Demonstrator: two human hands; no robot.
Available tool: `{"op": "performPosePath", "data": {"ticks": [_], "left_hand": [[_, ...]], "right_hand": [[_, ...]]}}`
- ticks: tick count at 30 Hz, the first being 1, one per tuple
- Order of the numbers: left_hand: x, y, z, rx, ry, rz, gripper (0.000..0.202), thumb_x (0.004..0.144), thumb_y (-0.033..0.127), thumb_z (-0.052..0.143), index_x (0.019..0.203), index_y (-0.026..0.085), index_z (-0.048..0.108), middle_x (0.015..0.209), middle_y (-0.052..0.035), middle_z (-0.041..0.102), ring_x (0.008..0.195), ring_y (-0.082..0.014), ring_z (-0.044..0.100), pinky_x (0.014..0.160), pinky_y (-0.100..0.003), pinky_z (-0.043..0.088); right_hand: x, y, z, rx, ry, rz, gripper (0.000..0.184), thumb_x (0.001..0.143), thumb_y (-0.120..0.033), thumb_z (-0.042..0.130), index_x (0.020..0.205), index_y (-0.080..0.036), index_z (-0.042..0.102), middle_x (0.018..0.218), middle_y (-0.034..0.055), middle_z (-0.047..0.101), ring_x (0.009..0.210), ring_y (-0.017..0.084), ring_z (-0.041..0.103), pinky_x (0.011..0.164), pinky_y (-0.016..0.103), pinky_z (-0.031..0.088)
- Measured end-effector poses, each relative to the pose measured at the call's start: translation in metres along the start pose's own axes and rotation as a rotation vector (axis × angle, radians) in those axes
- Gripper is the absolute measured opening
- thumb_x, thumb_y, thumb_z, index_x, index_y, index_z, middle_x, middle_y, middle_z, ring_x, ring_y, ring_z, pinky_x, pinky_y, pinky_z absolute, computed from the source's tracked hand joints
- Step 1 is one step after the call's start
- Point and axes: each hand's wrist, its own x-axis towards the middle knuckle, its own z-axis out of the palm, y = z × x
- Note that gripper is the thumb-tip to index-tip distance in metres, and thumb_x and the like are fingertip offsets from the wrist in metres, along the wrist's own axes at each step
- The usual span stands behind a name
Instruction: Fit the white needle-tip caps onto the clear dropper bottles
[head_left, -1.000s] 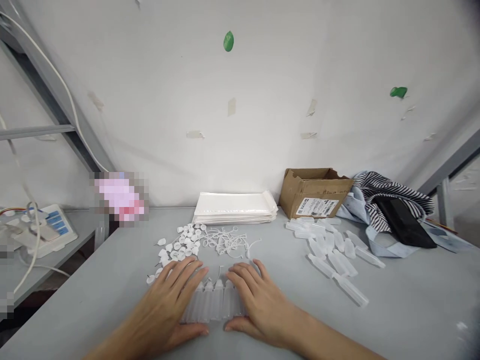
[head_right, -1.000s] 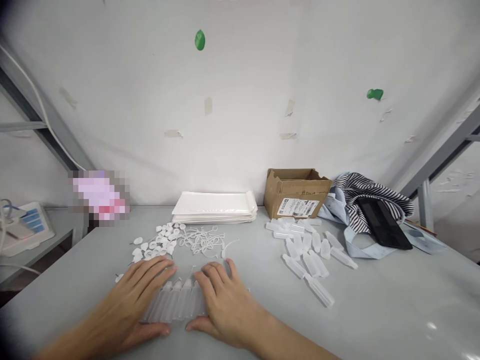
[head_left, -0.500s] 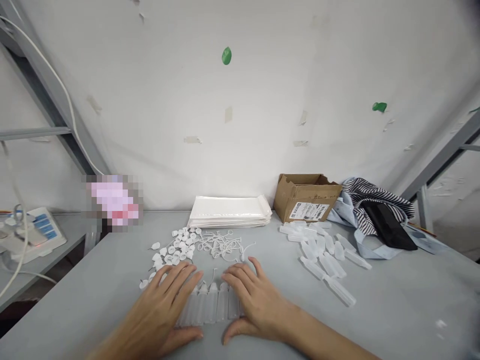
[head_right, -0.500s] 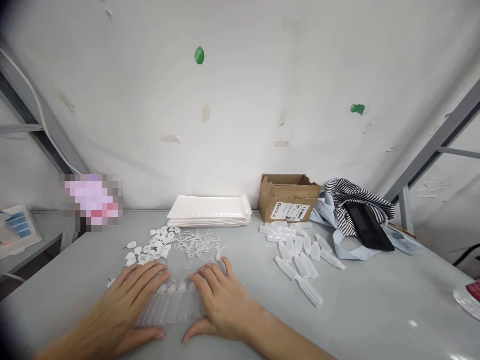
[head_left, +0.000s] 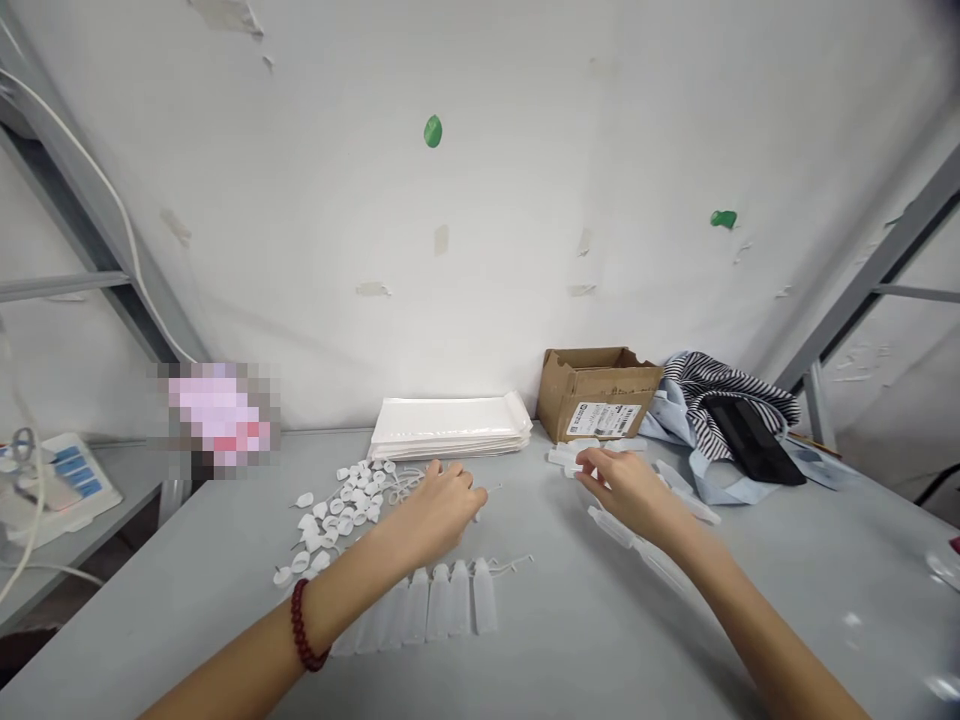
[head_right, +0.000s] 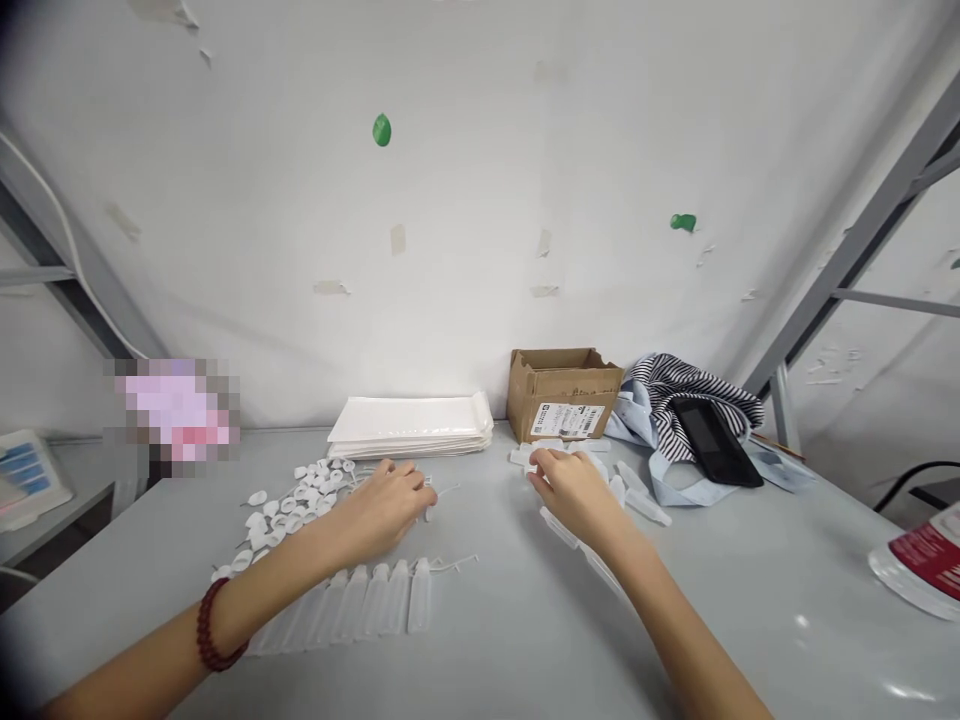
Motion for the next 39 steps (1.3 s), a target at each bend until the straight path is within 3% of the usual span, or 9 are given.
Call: {"op": "performPosePath", "data": {"ticks": [4,7,10,15,20,25,34,39], "left_hand": [[0.001,-0.001,0.007,0.015,-0.024,0.013,0.015,0.090,0.028,0.060,0.088,0.014,0.062,0.089,-0.0016,0.064,0.082,-0.0172,0.063,0.076,-0.037,0.051],[-0.003,0.001,0.003,-0.009,0.007,0.000,0.011,0.090,0.016,0.057,0.080,0.014,0.062,0.081,-0.0013,0.064,0.082,-0.0190,0.061,0.075,-0.037,0.049],[-0.013,0.002,-0.005,-0.071,0.079,-0.028,0.016,0.087,0.007,0.051,0.079,0.016,0.060,0.079,-0.0034,0.064,0.083,-0.0219,0.059,0.074,-0.038,0.044],[-0.037,-0.002,-0.015,-0.226,0.218,-0.046,0.016,0.090,0.012,0.044,0.086,0.019,0.058,0.084,-0.0006,0.064,0.084,-0.0185,0.056,0.078,-0.036,0.041],[-0.057,-0.012,-0.012,-0.365,0.351,-0.109,0.015,0.092,0.015,0.042,0.089,0.020,0.056,0.089,-0.0026,0.064,0.087,-0.0191,0.056,0.081,-0.037,0.043],[-0.064,-0.011,-0.008,-0.520,0.446,-0.163,0.013,0.092,0.017,0.044,0.088,0.021,0.056,0.087,-0.0030,0.064,0.087,-0.0193,0.056,0.079,-0.035,0.046],[-0.070,-0.010,-0.015,-0.714,0.636,-0.277,0.006,0.092,0.022,0.052,0.090,0.022,0.058,0.091,-0.0016,0.064,0.088,-0.0164,0.059,0.077,-0.030,0.048],[-0.069,-0.010,-0.014,-0.629,0.748,-0.236,0.005,0.090,0.016,0.056,0.091,0.020,0.058,0.088,-0.0021,0.064,0.086,-0.0164,0.059,0.078,-0.032,0.048]], "right_hand": [[-0.004,0.005,-0.014,0.025,-0.099,0.089,0.013,0.087,-0.019,0.047,0.086,-0.016,0.060,0.076,0.0073,0.069,0.068,0.020,0.064,0.058,0.028,0.043],[-0.007,0.005,-0.024,0.054,-0.138,0.125,0.013,0.088,-0.021,0.047,0.084,-0.018,0.059,0.078,0.0057,0.069,0.070,0.018,0.063,0.059,0.026,0.042],[-0.011,0.006,-0.029,0.057,-0.187,0.162,0.013,0.086,-0.023,0.049,0.079,-0.019,0.059,0.077,0.0050,0.068,0.067,0.018,0.061,0.056,0.026,0.040],[-0.016,0.007,-0.026,0.039,-0.285,0.188,0.009,0.079,-0.023,0.058,0.070,-0.020,0.058,0.076,0.0032,0.067,0.067,0.018,0.060,0.053,0.025,0.038],[-0.017,0.003,-0.024,-0.049,-0.363,0.237,0.003,0.071,-0.017,0.062,0.070,-0.019,0.060,0.078,0.0042,0.066,0.066,0.019,0.059,0.052,0.025,0.034],[-0.016,-0.006,-0.020,-0.199,-0.407,0.281,0.008,0.069,-0.010,0.059,0.065,-0.017,0.058,0.075,0.0089,0.065,0.069,0.024,0.059,0.052,0.027,0.029],[-0.017,-0.014,-0.018,-0.252,-0.386,0.231,0.014,0.067,-0.005,0.055,0.060,-0.018,0.053,0.067,0.0060,0.061,0.061,0.022,0.057,0.049,0.026,0.024],[-0.017,-0.020,-0.018,-0.152,-0.295,0.098,0.004,0.079,-0.019,0.054,0.081,-0.018,0.057,0.075,0.0035,0.062,0.065,0.019,0.058,0.054,0.027,0.035]]}}
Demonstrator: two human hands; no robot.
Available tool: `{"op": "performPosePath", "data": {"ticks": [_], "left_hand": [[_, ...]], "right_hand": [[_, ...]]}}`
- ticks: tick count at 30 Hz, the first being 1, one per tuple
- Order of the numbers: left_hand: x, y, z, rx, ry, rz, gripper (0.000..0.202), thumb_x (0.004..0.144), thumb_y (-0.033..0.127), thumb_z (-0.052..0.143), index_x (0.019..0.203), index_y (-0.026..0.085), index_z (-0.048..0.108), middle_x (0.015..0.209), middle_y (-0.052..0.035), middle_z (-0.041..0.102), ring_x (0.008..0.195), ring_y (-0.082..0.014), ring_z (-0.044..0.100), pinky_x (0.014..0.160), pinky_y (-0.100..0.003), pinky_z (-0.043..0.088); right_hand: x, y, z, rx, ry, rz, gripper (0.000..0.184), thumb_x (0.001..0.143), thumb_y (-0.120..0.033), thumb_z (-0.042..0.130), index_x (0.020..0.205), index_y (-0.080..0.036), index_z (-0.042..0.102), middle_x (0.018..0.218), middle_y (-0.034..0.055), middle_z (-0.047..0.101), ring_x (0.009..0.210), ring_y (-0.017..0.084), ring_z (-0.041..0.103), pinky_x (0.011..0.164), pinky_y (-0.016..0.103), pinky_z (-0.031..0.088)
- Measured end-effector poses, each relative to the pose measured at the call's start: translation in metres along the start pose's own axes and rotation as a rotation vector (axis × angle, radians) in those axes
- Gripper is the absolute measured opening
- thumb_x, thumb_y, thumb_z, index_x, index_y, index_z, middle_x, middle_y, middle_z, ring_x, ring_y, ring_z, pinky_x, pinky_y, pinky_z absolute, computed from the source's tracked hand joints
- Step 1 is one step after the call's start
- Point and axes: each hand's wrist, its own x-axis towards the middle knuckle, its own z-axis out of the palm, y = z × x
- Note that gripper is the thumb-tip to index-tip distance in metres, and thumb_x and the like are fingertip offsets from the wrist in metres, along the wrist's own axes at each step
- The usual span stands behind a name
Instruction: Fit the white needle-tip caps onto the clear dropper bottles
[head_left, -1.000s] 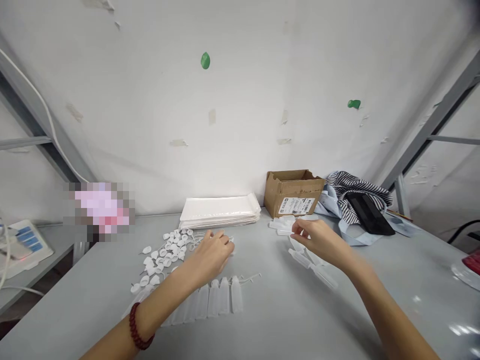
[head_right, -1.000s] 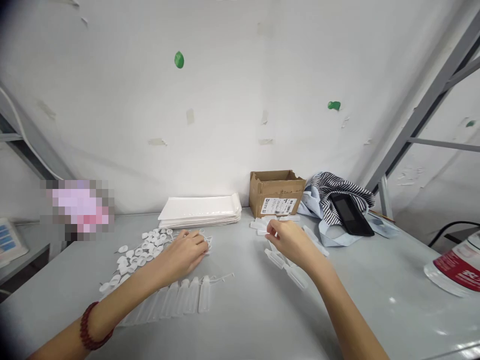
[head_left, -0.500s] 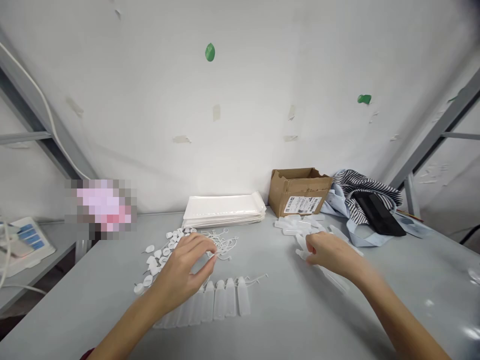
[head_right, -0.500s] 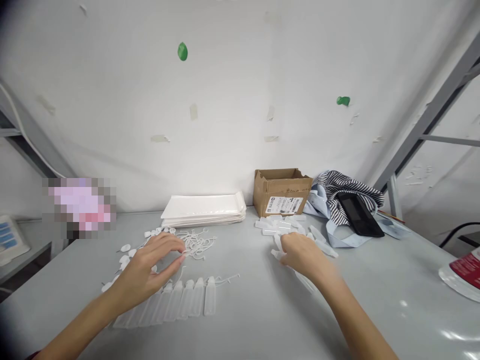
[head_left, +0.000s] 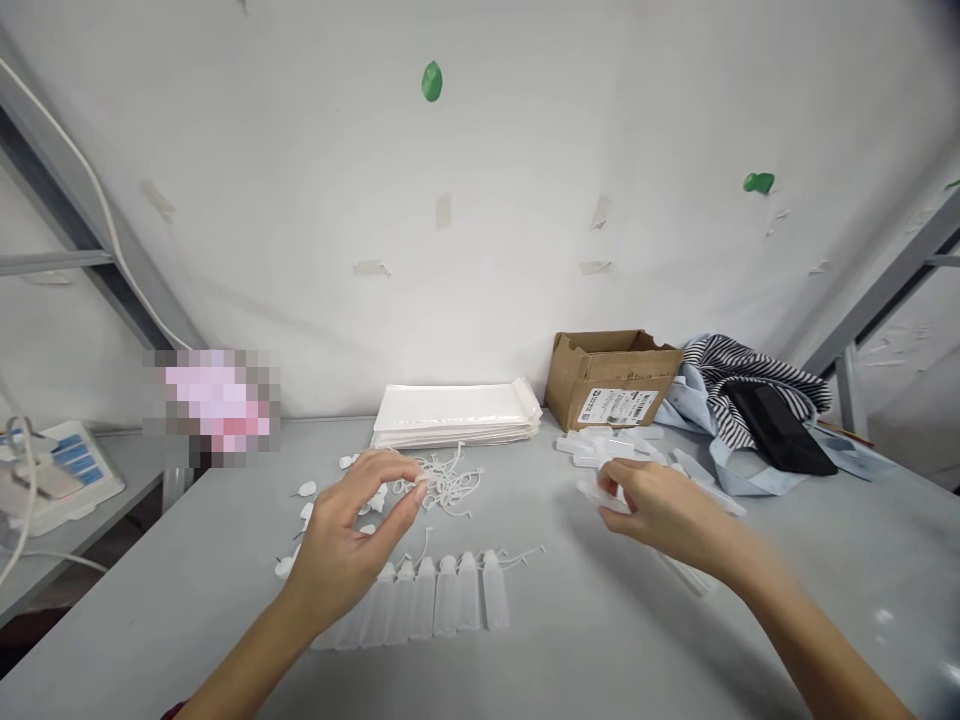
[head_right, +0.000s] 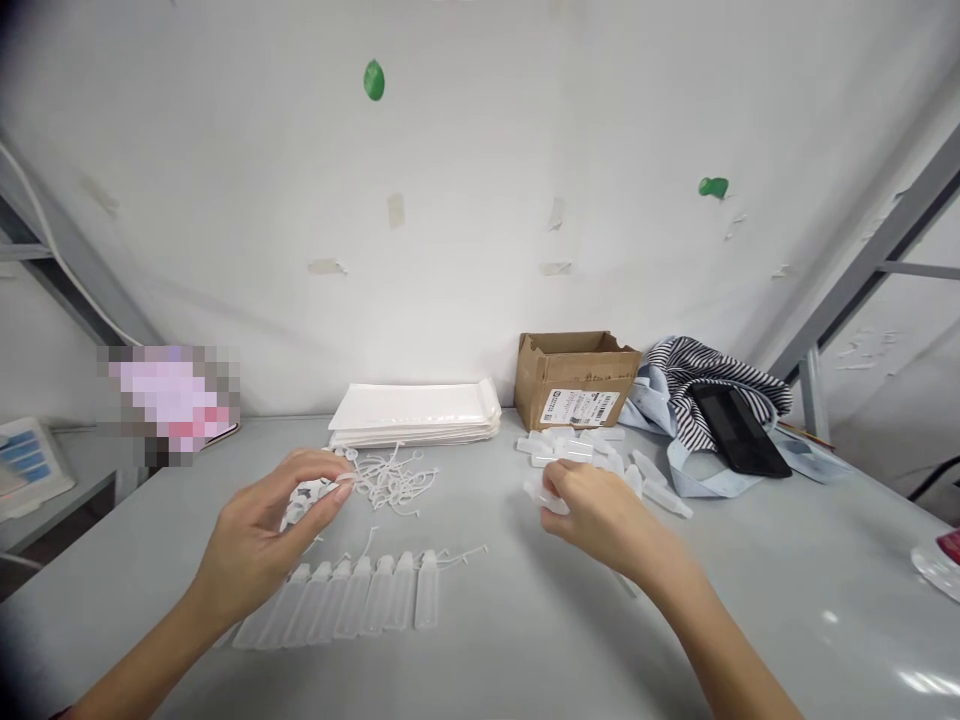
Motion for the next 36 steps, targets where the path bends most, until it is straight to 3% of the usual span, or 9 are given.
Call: {"op": "performPosePath", "data": {"ticks": [2,6,9,13,19,25,29,36], "left_hand": [[0.000,0.000,0.004,0.083,0.047,0.145,0.011,0.087,0.008,0.058,0.091,0.018,0.058,0.085,-0.0029,0.064,0.084,-0.0173,0.058,0.077,-0.034,0.047],[-0.006,0.006,0.015,0.245,0.061,0.337,0.017,0.082,-0.001,0.060,0.088,0.015,0.059,0.080,-0.0050,0.064,0.083,-0.0207,0.056,0.075,-0.039,0.043],[-0.012,0.016,0.021,0.341,0.016,0.411,0.014,0.081,-0.001,0.060,0.087,0.012,0.059,0.078,-0.0075,0.063,0.082,-0.0230,0.054,0.073,-0.040,0.044],[-0.017,0.026,0.026,0.353,-0.028,0.451,0.012,0.082,-0.001,0.057,0.086,0.010,0.059,0.077,-0.0086,0.062,0.081,-0.0237,0.054,0.070,-0.040,0.044],[-0.020,0.028,0.029,0.374,-0.034,0.429,0.011,0.083,0.001,0.055,0.084,0.010,0.061,0.078,-0.0090,0.062,0.082,-0.0242,0.054,0.069,-0.039,0.045],[-0.024,0.028,0.031,0.470,-0.020,0.514,0.014,0.081,-0.001,0.055,0.086,0.008,0.064,0.078,-0.0103,0.066,0.083,-0.0258,0.057,0.071,-0.041,0.045],[-0.027,0.030,0.030,0.500,0.000,0.592,0.017,0.085,0.002,0.051,0.091,0.004,0.067,0.081,-0.0138,0.068,0.085,-0.0277,0.059,0.075,-0.044,0.045],[-0.027,0.033,0.033,0.349,0.029,0.562,0.015,0.083,0.000,0.056,0.093,0.004,0.066,0.082,-0.0114,0.071,0.082,-0.0247,0.061,0.070,-0.039,0.048]], "right_hand": [[-0.001,-0.010,0.005,0.072,0.124,-0.108,0.011,0.085,-0.025,0.052,0.091,-0.017,0.055,0.079,0.0029,0.062,0.064,0.016,0.058,0.057,0.026,0.039],[-0.004,-0.042,0.024,0.276,0.555,-0.471,0.009,0.087,-0.021,0.051,0.093,-0.015,0.053,0.081,0.0053,0.063,0.060,0.014,0.058,0.053,0.025,0.043],[-0.010,-0.067,0.034,0.310,0.663,-0.589,0.009,0.087,-0.016,0.051,0.096,-0.014,0.053,0.082,0.0070,0.064,0.068,0.017,0.062,0.053,0.025,0.047],[-0.018,-0.086,0.038,0.313,0.681,-0.620,0.012,0.087,-0.014,0.051,0.098,-0.013,0.055,0.083,0.0080,0.066,0.071,0.019,0.065,0.056,0.027,0.051],[-0.022,-0.089,0.039,0.306,0.753,-0.619,0.014,0.090,-0.014,0.050,0.103,-0.011,0.056,0.085,0.0096,0.069,0.074,0.018,0.067,0.057,0.027,0.054],[-0.022,-0.088,0.044,0.188,0.759,-0.670,0.034,0.091,-0.008,0.049,0.124,-0.006,0.049,0.084,0.0101,0.070,0.069,0.018,0.067,0.053,0.028,0.055],[-0.021,-0.086,0.045,0.119,0.767,-0.729,0.033,0.090,-0.005,0.050,0.123,-0.003,0.051,0.084,0.0109,0.071,0.068,0.018,0.066,0.052,0.029,0.055],[-0.022,-0.086,0.044,0.149,0.824,-0.706,0.028,0.092,-0.009,0.051,0.119,0.000,0.051,0.074,0.0085,0.070,0.062,0.016,0.065,0.052,0.027,0.054]]}}
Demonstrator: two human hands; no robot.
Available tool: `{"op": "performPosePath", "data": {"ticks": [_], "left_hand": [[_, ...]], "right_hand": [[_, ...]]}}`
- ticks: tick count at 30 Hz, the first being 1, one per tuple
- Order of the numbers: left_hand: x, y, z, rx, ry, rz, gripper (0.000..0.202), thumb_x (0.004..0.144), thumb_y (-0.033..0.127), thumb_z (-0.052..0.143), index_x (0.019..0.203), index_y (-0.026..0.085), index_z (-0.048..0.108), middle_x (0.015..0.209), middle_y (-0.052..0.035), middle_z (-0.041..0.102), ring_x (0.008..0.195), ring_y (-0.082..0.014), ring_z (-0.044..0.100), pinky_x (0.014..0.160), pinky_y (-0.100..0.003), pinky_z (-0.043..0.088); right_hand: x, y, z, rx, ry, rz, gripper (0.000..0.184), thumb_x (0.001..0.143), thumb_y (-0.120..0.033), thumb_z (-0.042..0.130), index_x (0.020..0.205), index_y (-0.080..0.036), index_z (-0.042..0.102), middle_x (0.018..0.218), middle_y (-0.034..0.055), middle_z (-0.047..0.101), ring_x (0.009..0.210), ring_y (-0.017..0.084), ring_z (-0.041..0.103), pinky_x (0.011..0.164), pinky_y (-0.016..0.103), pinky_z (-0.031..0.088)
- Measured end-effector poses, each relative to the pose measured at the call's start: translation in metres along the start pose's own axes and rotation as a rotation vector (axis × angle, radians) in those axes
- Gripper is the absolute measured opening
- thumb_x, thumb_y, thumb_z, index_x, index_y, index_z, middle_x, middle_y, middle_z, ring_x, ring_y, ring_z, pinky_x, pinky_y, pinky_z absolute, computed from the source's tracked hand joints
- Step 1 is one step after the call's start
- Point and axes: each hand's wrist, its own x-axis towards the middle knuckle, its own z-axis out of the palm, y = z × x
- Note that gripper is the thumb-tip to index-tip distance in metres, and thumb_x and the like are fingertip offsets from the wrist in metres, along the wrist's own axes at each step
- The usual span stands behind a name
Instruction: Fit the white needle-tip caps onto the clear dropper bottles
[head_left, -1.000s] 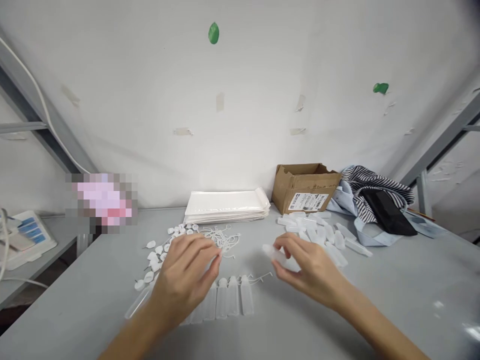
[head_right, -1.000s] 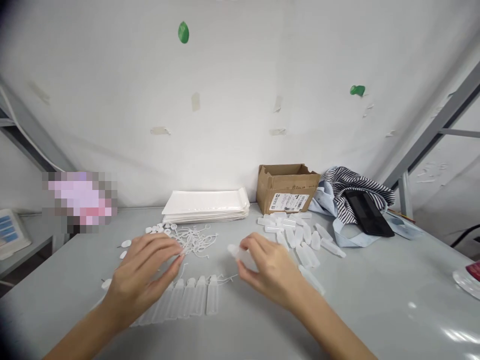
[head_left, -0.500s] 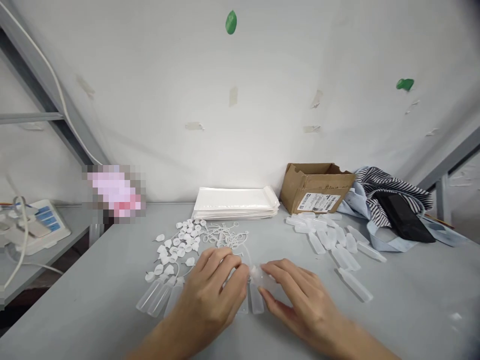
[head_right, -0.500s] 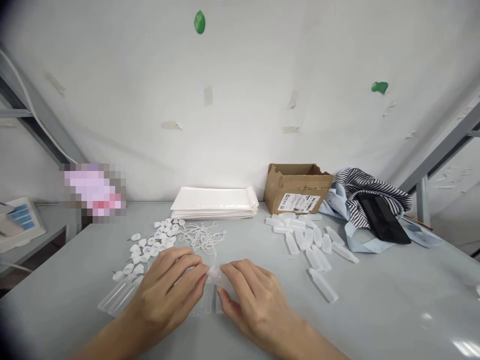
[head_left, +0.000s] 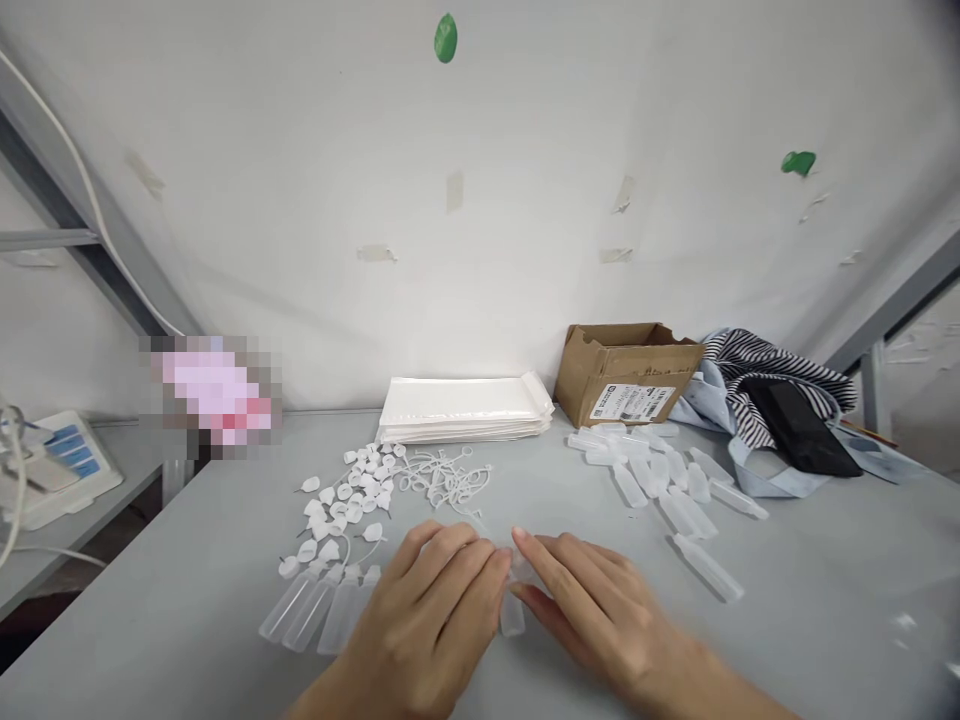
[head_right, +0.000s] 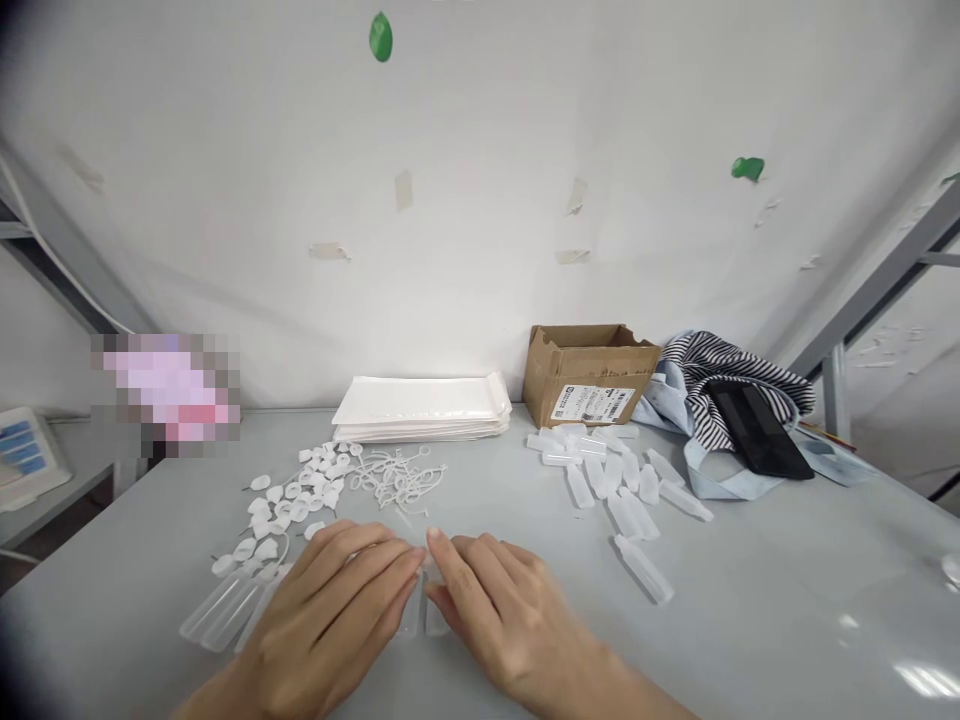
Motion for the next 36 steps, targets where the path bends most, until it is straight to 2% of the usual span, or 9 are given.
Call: {"op": "performPosePath", "data": {"ticks": [4,7,12,19,21,23,27,30,36], "left_hand": [[-0.004,0.003,0.006,-0.052,0.057,-0.034,0.020,0.086,0.001,0.051,0.099,0.007,0.065,0.088,-0.0115,0.071,0.091,-0.0243,0.060,0.073,-0.039,0.049],[-0.005,0.003,0.007,-0.068,0.024,-0.048,0.026,0.089,0.001,0.044,0.101,0.009,0.066,0.091,-0.0119,0.070,0.092,-0.0240,0.060,0.073,-0.039,0.049],[-0.008,0.003,0.007,-0.084,-0.005,-0.032,0.026,0.086,0.001,0.047,0.105,0.006,0.065,0.094,-0.0138,0.068,0.094,-0.0261,0.058,0.073,-0.040,0.050],[-0.010,0.005,0.007,-0.086,-0.010,-0.037,0.028,0.084,-0.001,0.049,0.107,0.008,0.063,0.100,-0.0130,0.067,0.099,-0.0273,0.058,0.078,-0.042,0.051],[-0.008,0.006,0.008,-0.097,-0.003,-0.046,0.027,0.084,-0.001,0.050,0.106,0.007,0.064,0.099,-0.0131,0.067,0.099,-0.0271,0.058,0.077,-0.041,0.051],[-0.007,0.006,0.008,-0.117,-0.003,-0.066,0.025,0.085,0.002,0.051,0.106,0.006,0.063,0.099,-0.0135,0.067,0.100,-0.0273,0.058,0.077,-0.041,0.050],[-0.006,0.005,0.007,-0.191,0.009,-0.132,0.022,0.087,0.006,0.053,0.107,0.006,0.062,0.096,-0.0138,0.066,0.097,-0.0271,0.056,0.077,-0.042,0.049],[-0.005,0.005,0.005,-0.242,-0.008,-0.170,0.023,0.086,0.005,0.054,0.108,0.005,0.061,0.096,-0.0141,0.065,0.095,-0.0264,0.055,0.078,-0.042,0.048],[-0.004,0.006,0.005,-0.261,-0.022,-0.177,0.022,0.087,0.006,0.053,0.108,0.004,0.060,0.096,-0.0143,0.065,0.094,-0.0259,0.055,0.077,-0.041,0.048]], "right_hand": [[-0.001,-0.002,-0.001,0.043,0.046,0.076,0.026,0.094,-0.013,0.050,0.119,-0.005,0.051,0.080,0.0088,0.073,0.068,0.015,0.069,0.055,0.024,0.056],[-0.002,-0.003,-0.002,0.069,0.067,0.137,0.024,0.096,-0.017,0.048,0.118,-0.009,0.051,0.081,0.0078,0.074,0.066,0.014,0.070,0.055,0.023,0.057],[-0.003,-0.003,0.001,0.085,0.099,0.178,0.019,0.096,-0.022,0.048,0.112,-0.013,0.054,0.074,0.0053,0.072,0.048,0.010,0.063,0.054,0.022,0.056],[-0.006,-0.004,0.002,0.182,0.118,0.247,0.014,0.095,-0.023,0.050,0.104,-0.015,0.057,0.067,0.0023,0.068,0.044,0.009,0.055,0.049,0.020,0.052],[-0.003,-0.004,-0.001,0.312,0.101,0.359,0.016,0.094,-0.026,0.053,0.101,-0.015,0.060,0.059,-0.0010,0.062,0.043,0.009,0.052,0.044,0.019,0.047],[0.002,-0.003,-0.006,0.566,0.031,0.594,0.017,0.089,-0.030,0.059,0.096,-0.015,0.064,0.053,-0.0034,0.058,0.042,0.009,0.050,0.041,0.019,0.044],[0.013,0.002,-0.016,1.205,-0.131,1.077,0.028,0.079,-0.041,0.069,0.087,-0.014,0.063,0.063,0.0003,0.064,0.042,0.007,0.050,0.043,0.020,0.042],[0.015,0.005,-0.018,1.402,-0.123,1.164,0.033,0.075,-0.043,0.072,0.087,-0.014,0.062,0.058,-0.0010,0.062,0.042,0.007,0.050,0.046,0.020,0.041],[0.014,0.008,-0.014,1.445,-0.102,1.144,0.033,0.074,-0.043,0.073,0.087,-0.014,0.063,0.064,0.0024,0.065,0.050,0.010,0.055,0.048,0.021,0.042]]}}
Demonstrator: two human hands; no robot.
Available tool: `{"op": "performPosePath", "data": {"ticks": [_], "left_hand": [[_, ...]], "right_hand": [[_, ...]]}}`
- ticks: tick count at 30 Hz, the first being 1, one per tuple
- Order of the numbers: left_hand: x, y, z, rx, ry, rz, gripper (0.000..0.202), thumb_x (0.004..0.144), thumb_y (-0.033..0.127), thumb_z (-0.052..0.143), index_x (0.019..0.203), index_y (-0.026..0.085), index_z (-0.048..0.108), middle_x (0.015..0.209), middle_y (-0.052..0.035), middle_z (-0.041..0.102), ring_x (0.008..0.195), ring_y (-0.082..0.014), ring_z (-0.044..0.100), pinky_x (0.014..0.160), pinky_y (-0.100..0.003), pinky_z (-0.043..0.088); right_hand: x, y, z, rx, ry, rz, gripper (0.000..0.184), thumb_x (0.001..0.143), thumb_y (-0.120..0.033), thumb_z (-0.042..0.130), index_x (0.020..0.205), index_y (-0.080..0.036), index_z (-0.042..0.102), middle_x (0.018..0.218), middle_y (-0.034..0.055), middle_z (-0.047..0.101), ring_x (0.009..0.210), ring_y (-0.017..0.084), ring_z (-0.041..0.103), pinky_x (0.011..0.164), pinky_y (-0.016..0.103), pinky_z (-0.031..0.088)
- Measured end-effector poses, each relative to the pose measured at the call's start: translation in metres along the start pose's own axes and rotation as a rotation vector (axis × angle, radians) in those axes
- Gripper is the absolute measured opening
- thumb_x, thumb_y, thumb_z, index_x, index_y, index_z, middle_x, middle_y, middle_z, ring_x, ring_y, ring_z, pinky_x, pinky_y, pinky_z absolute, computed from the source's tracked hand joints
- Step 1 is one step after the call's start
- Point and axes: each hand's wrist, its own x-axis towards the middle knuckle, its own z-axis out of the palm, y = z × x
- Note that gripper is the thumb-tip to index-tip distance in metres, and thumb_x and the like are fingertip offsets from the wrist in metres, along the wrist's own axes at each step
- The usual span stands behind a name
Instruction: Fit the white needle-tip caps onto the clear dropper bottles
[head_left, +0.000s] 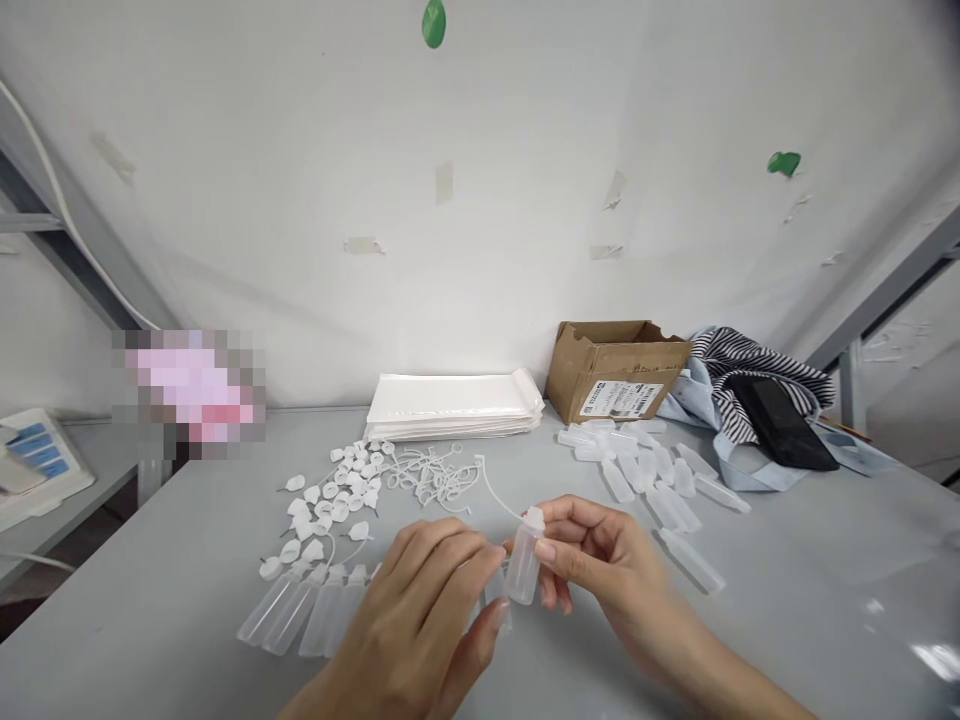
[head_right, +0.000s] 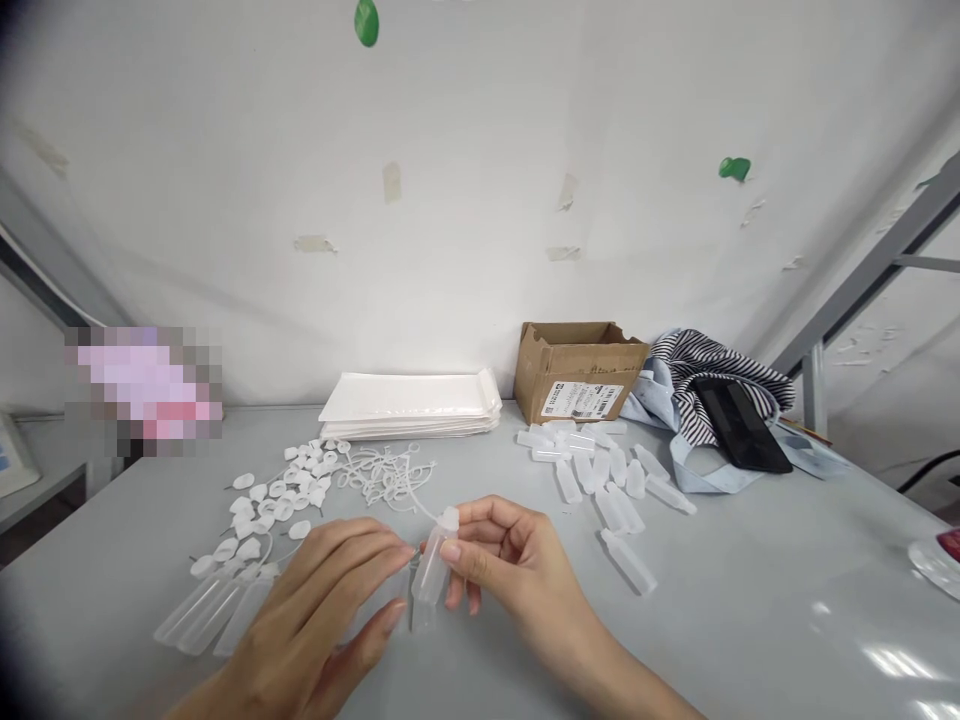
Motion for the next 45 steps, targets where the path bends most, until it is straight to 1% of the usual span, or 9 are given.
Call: {"op": "performPosePath", "data": {"ticks": [4,7,10,14,18,25,37,42,45], "left_hand": [[-0.001,0.001,0.000,0.035,0.010,-0.006,0.025,0.089,0.009,0.053,0.113,0.005,0.058,0.096,-0.0133,0.066,0.096,-0.0252,0.056,0.078,-0.039,0.051],[-0.004,0.002,0.001,0.069,0.011,-0.021,0.034,0.091,0.014,0.054,0.124,0.003,0.053,0.096,-0.0129,0.068,0.095,-0.0223,0.059,0.077,-0.033,0.054],[-0.006,0.006,0.005,0.091,0.037,-0.001,0.034,0.093,0.016,0.053,0.124,0.002,0.053,0.097,-0.0127,0.069,0.095,-0.0193,0.062,0.080,-0.029,0.056],[-0.004,0.012,0.008,-0.002,0.099,-0.066,0.028,0.094,0.015,0.051,0.120,0.005,0.055,0.086,-0.0092,0.069,0.078,-0.0149,0.064,0.070,-0.024,0.058],[-0.003,0.016,0.007,-0.201,0.027,-0.262,0.026,0.094,0.013,0.051,0.119,0.011,0.053,0.083,-0.0057,0.066,0.068,-0.0116,0.064,0.060,-0.019,0.057],[-0.005,0.016,0.007,-0.347,0.003,-0.371,0.028,0.089,0.009,0.052,0.115,0.019,0.054,0.093,-0.0046,0.066,0.066,-0.0104,0.066,0.058,-0.016,0.058],[0.003,0.012,-0.001,-0.630,-0.076,-0.633,0.028,0.085,0.010,0.057,0.105,0.028,0.066,0.097,0.0010,0.071,0.076,-0.0117,0.069,0.068,-0.018,0.060],[0.009,0.009,0.001,-0.826,-0.184,-0.915,0.012,0.081,0.019,0.064,0.089,0.023,0.072,0.090,-0.0006,0.071,0.081,-0.0153,0.066,0.074,-0.022,0.056],[0.012,0.007,-0.001,-0.948,-0.195,-1.077,0.010,0.079,0.028,0.066,0.083,0.021,0.072,0.084,-0.0004,0.067,0.073,-0.0140,0.062,0.067,-0.021,0.052]], "right_hand": [[-0.002,0.001,0.001,-0.090,0.039,-0.032,0.030,0.076,-0.041,0.071,0.086,-0.015,0.062,0.062,0.0000,0.061,0.053,0.009,0.055,0.051,0.020,0.043],[-0.005,0.006,0.005,-0.316,0.150,-0.125,0.025,0.078,-0.039,0.069,0.083,-0.016,0.064,0.054,-0.0045,0.053,0.048,0.008,0.050,0.048,0.019,0.043],[-0.008,0.015,0.010,-0.633,0.251,-0.414,0.016,0.082,-0.034,0.067,0.083,-0.017,0.065,0.050,-0.0059,0.052,0.045,0.009,0.048,0.044,0.019,0.042],[-0.010,0.022,0.012,-0.922,0.277,-0.852,0.010,0.088,-0.025,0.061,0.095,-0.018,0.060,0.071,0.0012,0.069,0.047,0.009,0.053,0.043,0.019,0.046],[-0.011,0.023,0.011,-1.056,0.241,-0.997,0.010,0.090,-0.020,0.057,0.099,-0.016,0.060,0.079,0.0065,0.072,0.065,0.014,0.067,0.056,0.022,0.055],[-0.011,0.026,0.013,-1.117,0.253,-1.058,0.011,0.089,-0.014,0.056,0.100,-0.016,0.058,0.080,0.0077,0.072,0.070,0.016,0.069,0.060,0.024,0.056],[-0.010,0.027,0.014,-1.182,0.266,-1.075,0.009,0.087,-0.013,0.060,0.096,-0.014,0.059,0.076,0.0062,0.073,0.065,0.015,0.068,0.059,0.025,0.056],[-0.007,0.033,0.013,-1.116,0.219,-1.066,0.005,0.088,-0.015,0.060,0.089,-0.016,0.055,0.069,0.0028,0.069,0.054,0.012,0.063,0.051,0.022,0.051],[-0.008,0.030,0.010,-1.026,0.147,-0.875,0.018,0.088,-0.035,0.063,0.089,-0.019,0.055,0.065,-0.0003,0.065,0.049,0.011,0.058,0.047,0.021,0.047]]}}
